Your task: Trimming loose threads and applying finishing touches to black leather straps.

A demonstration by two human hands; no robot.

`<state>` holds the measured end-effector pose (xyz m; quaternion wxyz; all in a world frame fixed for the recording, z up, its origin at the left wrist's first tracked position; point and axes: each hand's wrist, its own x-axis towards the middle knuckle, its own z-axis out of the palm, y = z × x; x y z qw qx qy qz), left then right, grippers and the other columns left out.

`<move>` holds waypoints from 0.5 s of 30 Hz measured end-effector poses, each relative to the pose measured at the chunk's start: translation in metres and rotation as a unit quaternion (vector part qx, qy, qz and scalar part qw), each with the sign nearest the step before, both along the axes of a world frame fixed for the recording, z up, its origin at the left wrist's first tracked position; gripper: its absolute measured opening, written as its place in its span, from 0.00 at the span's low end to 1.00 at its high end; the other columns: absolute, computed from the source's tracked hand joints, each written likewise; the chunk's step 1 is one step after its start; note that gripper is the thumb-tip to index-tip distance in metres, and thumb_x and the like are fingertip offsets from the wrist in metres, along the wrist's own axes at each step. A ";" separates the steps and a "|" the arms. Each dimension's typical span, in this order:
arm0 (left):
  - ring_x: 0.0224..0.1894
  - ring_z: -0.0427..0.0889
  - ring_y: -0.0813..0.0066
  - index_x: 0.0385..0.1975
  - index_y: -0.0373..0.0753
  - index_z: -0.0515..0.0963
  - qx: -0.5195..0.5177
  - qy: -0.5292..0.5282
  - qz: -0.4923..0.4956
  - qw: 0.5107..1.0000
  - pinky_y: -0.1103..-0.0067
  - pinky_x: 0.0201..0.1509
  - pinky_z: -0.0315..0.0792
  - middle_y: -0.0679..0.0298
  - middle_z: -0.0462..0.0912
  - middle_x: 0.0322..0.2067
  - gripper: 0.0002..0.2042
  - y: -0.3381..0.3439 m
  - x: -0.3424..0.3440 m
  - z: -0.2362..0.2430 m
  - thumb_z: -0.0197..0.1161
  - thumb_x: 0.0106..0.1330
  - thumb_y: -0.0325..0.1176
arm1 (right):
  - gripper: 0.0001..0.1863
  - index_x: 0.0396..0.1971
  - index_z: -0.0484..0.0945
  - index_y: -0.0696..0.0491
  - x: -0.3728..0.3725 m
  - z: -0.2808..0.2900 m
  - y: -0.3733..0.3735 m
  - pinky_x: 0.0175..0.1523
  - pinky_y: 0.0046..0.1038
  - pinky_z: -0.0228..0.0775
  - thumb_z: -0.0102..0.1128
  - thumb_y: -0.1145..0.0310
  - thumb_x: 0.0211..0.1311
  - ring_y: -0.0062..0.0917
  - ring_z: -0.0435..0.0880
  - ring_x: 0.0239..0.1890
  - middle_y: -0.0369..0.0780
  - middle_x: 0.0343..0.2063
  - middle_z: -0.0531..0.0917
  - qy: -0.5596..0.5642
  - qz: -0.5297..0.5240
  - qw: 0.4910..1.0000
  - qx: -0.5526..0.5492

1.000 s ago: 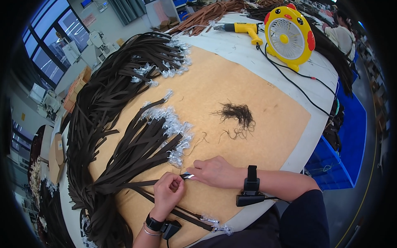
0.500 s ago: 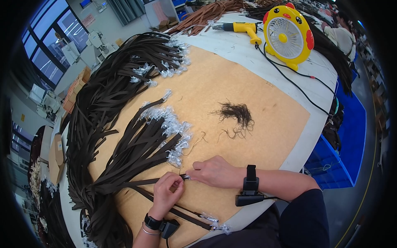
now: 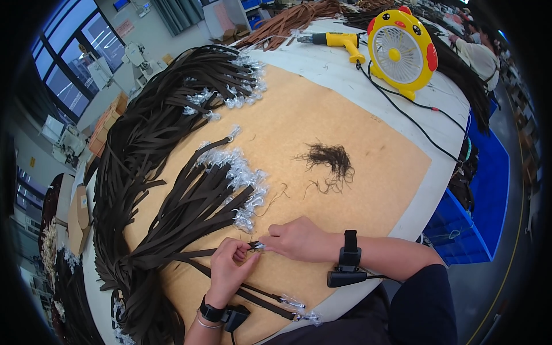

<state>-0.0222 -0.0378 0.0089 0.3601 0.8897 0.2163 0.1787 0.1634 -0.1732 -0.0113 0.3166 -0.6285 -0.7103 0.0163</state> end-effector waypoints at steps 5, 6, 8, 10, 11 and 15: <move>0.25 0.79 0.74 0.32 0.33 0.80 -0.016 -0.013 0.009 1.000 0.79 0.31 0.75 0.62 0.78 0.29 0.05 0.000 0.001 -0.008 0.69 0.59 0.23 | 0.12 0.44 0.84 0.47 0.001 0.000 0.003 0.19 0.29 0.69 0.64 0.58 0.64 0.27 0.78 0.17 0.34 0.24 0.74 -0.051 0.001 0.999 -0.013; 0.24 0.79 0.74 0.31 0.33 0.80 -0.021 -0.020 0.007 1.000 0.79 0.30 0.75 0.62 0.78 0.28 0.04 0.000 0.001 -0.009 0.69 0.59 0.22 | 0.12 0.44 0.84 0.47 0.001 0.002 0.003 0.19 0.29 0.69 0.64 0.58 0.64 0.27 0.78 0.17 0.34 0.24 0.74 -0.051 0.001 0.999 -0.014; 0.24 0.79 0.74 0.30 0.33 0.80 -0.031 -0.022 0.014 0.999 0.79 0.29 0.74 0.62 0.78 0.27 0.03 -0.002 0.003 -0.006 0.68 0.59 0.21 | 0.11 0.41 0.79 0.49 -0.001 0.006 0.003 0.22 0.33 0.71 0.60 0.59 0.67 0.32 0.82 0.22 0.38 0.26 0.77 -0.020 0.006 0.999 -0.037; 0.23 0.79 0.75 0.29 0.32 0.80 -0.040 -0.024 0.019 0.999 0.80 0.29 0.74 0.62 0.78 0.27 0.03 -0.002 0.003 -0.006 0.68 0.59 0.21 | 0.11 0.43 0.82 0.48 -0.001 0.002 0.005 0.21 0.32 0.69 0.62 0.59 0.66 0.29 0.80 0.20 0.36 0.25 0.75 -0.026 0.002 0.999 -0.027; 0.23 0.79 0.75 0.29 0.32 0.80 -0.043 -0.025 0.018 0.999 0.80 0.28 0.74 0.62 0.78 0.27 0.02 -0.002 0.003 -0.006 0.67 0.59 0.21 | 0.12 0.44 0.84 0.46 -0.001 0.001 0.006 0.20 0.30 0.68 0.63 0.59 0.65 0.27 0.78 0.18 0.35 0.24 0.74 -0.032 -0.001 0.999 -0.017; 0.23 0.78 0.75 0.29 0.32 0.80 -0.039 -0.028 0.013 0.999 0.81 0.28 0.73 0.62 0.78 0.27 0.02 -0.002 0.003 -0.009 0.67 0.59 0.20 | 0.10 0.38 0.81 0.50 -0.002 0.003 0.006 0.23 0.34 0.70 0.60 0.60 0.67 0.32 0.82 0.23 0.38 0.26 0.77 -0.004 0.007 0.999 -0.048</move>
